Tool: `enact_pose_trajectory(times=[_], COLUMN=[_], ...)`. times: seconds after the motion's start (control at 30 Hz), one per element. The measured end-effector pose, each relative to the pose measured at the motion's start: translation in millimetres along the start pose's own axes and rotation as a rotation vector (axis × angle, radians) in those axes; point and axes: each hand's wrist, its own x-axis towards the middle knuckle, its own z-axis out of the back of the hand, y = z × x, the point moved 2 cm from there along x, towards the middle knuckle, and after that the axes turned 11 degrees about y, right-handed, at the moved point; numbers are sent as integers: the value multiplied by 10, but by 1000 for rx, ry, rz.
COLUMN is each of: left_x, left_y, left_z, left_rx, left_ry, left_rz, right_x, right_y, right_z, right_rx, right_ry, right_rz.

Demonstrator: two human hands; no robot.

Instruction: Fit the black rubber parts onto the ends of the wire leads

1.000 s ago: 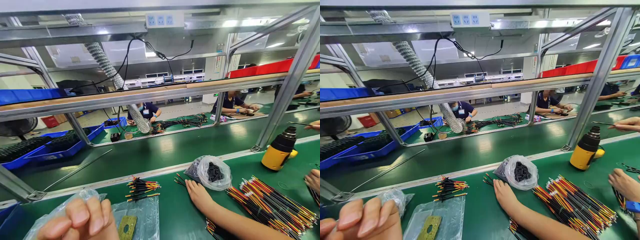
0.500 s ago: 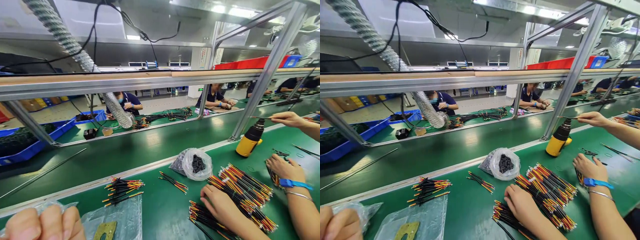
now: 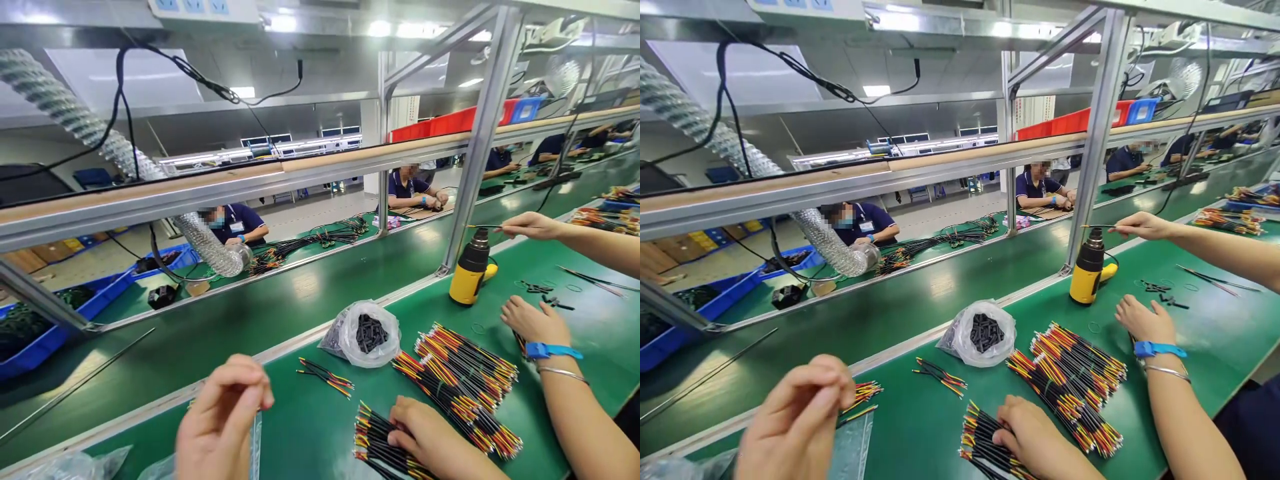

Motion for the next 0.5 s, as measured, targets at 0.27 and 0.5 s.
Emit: enact_pose_trajectory(times=[0.27, 0.5], left_x=[28, 38], left_y=[302, 211], left_z=[-307, -243], left_rx=[197, 223], left_ry=[326, 340], left_rz=[186, 163], right_x=[2, 157], right_y=[-19, 233], right_z=[-3, 490], right_rx=[113, -392], right_ry=[-131, -211], right_rz=[-7, -38])
